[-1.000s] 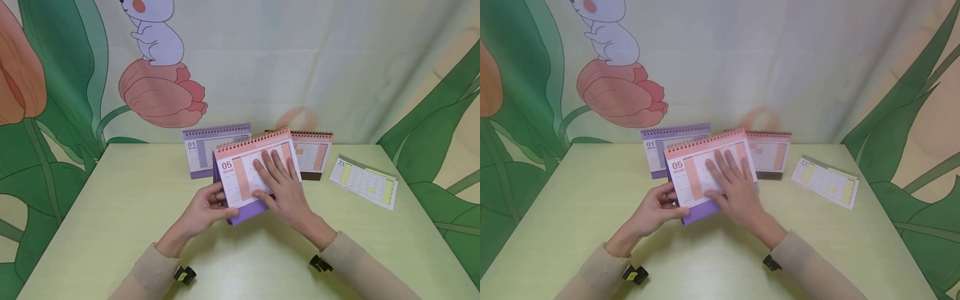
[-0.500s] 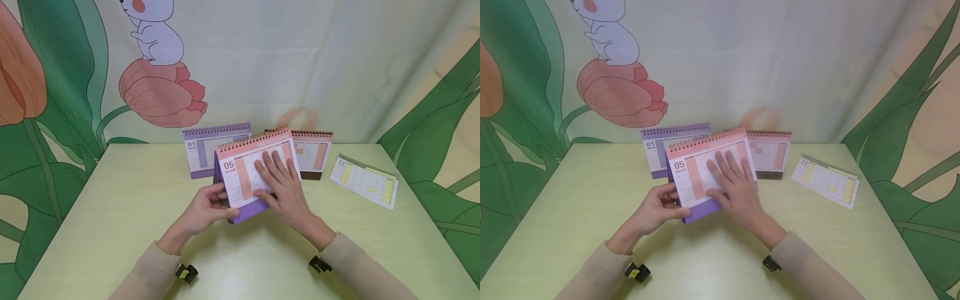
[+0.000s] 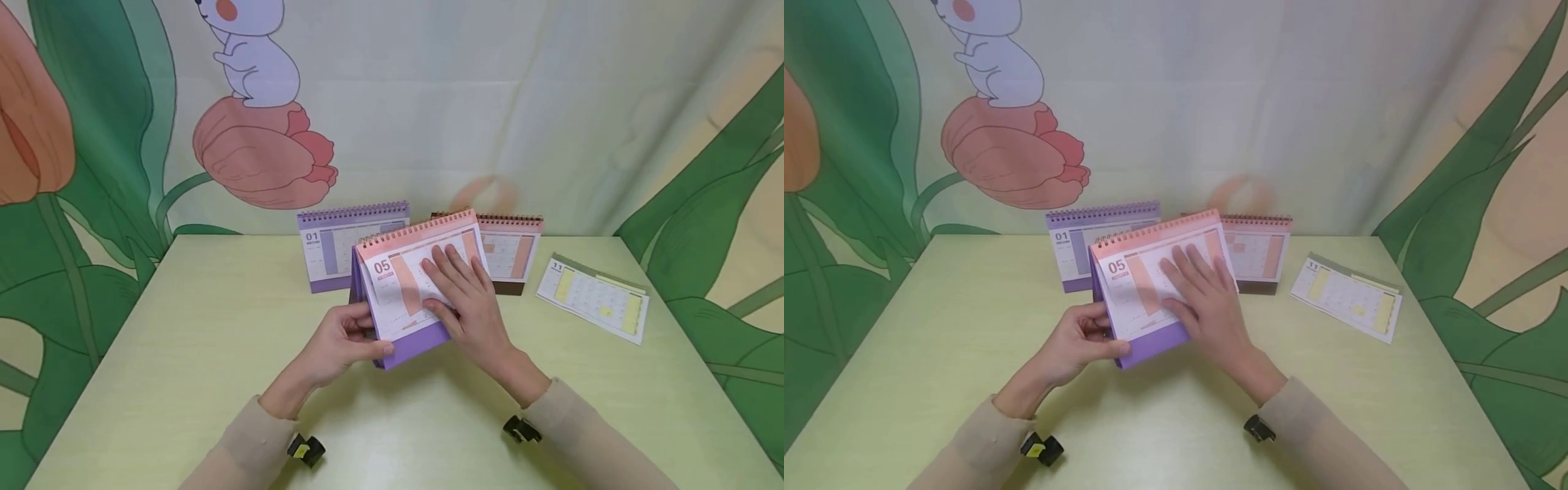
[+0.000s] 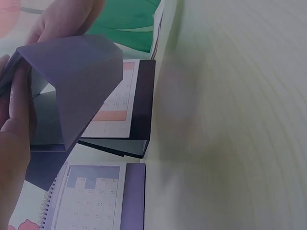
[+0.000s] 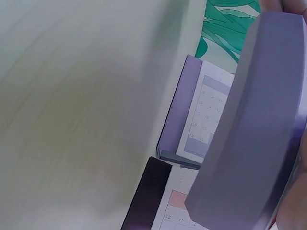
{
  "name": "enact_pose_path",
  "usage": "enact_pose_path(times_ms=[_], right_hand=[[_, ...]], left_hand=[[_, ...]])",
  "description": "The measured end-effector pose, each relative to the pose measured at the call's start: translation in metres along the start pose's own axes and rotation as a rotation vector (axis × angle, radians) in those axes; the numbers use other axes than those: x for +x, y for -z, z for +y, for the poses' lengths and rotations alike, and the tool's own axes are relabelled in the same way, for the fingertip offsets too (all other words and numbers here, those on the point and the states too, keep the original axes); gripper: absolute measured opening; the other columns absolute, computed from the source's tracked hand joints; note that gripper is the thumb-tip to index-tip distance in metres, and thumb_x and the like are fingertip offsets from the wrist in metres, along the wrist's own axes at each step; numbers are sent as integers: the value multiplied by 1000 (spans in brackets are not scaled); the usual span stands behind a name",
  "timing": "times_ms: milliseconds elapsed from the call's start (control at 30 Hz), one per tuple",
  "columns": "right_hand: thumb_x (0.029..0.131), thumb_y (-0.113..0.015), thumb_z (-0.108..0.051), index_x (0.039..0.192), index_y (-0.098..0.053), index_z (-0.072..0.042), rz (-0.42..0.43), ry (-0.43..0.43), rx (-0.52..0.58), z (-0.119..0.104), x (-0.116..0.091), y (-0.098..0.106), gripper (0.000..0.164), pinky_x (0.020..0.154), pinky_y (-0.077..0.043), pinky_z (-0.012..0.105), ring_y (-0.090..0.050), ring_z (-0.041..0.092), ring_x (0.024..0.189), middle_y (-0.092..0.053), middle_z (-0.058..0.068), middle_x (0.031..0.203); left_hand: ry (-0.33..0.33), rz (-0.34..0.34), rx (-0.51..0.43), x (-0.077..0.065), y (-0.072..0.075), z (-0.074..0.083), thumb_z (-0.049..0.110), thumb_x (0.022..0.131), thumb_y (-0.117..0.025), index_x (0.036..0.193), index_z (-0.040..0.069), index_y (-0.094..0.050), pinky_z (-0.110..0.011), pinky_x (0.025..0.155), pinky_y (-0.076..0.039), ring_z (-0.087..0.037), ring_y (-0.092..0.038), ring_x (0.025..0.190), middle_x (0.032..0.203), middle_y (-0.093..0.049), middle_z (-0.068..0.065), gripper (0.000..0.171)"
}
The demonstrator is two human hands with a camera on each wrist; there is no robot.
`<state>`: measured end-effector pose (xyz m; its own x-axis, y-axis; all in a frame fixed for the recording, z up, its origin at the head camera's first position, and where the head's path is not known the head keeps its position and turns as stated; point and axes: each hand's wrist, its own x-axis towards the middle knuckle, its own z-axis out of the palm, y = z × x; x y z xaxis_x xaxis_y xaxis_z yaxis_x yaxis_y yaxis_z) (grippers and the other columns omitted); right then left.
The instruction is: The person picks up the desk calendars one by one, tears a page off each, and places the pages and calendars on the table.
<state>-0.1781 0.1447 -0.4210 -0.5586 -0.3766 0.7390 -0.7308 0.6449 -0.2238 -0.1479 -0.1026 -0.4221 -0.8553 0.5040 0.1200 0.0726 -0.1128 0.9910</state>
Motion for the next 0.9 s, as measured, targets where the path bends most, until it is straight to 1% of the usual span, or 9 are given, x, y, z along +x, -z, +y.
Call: enact_pose_path(times_ms=[67, 167, 267, 433, 567, 700, 833, 900], right_hand=[[101, -42, -51, 148, -45, -22, -3, 0, -15, -1, 1, 1, 56, 121, -18, 52, -31, 23, 148, -41, 4, 155], [100, -42, -53, 147, -47, -21, 5, 13, -57, -2, 2, 5, 57, 118, -22, 52, -35, 23, 147, -44, 4, 153], [100, -43, -54, 146, -48, -20, 16, 44, -115, -1, 3, 9, 58, 115, -27, 53, -40, 23, 144, -47, 4, 151], [100, -43, -54, 146, -49, -18, 18, 107, -175, 1, 5, 16, 58, 114, -30, 52, -43, 25, 141, -50, 5, 149], [100, -45, -51, 145, -50, -16, 29, 156, -188, 2, 7, 18, 57, 114, -32, 54, -44, 28, 140, -51, 7, 148], [101, -47, -47, 143, -51, -13, 54, 196, -178, 3, 8, 20, 55, 111, -35, 55, -48, 31, 136, -54, 9, 145], [100, -51, -44, 139, -54, -9, 83, 260, -173, 5, 10, 24, 52, 108, -40, 54, -53, 34, 130, -59, 11, 140], [100, -52, -43, 137, -56, -9, 92, 304, -190, 6, 11, 25, 50, 106, -42, 54, -55, 34, 129, -60, 12, 138]], left_hand=[[-8, 6, 18, 0, 1, 1, -3, 82, -74, 130, -8, -56, -35, 80, -60, -18, -73, 94, 119, -65, -30, 51], [-10, 13, 42, 0, 3, 3, -1, 84, -72, 130, -6, -56, -34, 81, -60, -16, -72, 94, 120, -65, -29, 49], [-10, 12, 65, 0, 5, 5, 1, 86, -71, 132, -4, -56, -33, 81, -60, -15, -72, 96, 121, -65, -28, 48], [-19, 16, 96, 1, 9, 6, 3, 89, -69, 132, -2, -57, -30, 80, -59, -14, -71, 96, 121, -67, -25, 45], [-35, 39, 122, 1, 11, 5, 3, 91, -66, 129, -4, -58, -27, 74, -57, -13, -70, 90, 117, -68, -26, 39], [-41, 53, 138, 1, 13, 5, 4, 93, -63, 130, -4, -57, -27, 70, -54, -12, -67, 85, 115, -68, -27, 38], [-26, 57, 147, 1, 15, 5, 5, 95, -62, 133, -1, -56, -27, 69, -55, -12, -66, 84, 115, -69, -25, 39], [-15, 63, 147, 1, 16, 5, 6, 95, -61, 134, 0, -56, -26, 70, -56, -12, -65, 84, 115, -70, -22, 39]])
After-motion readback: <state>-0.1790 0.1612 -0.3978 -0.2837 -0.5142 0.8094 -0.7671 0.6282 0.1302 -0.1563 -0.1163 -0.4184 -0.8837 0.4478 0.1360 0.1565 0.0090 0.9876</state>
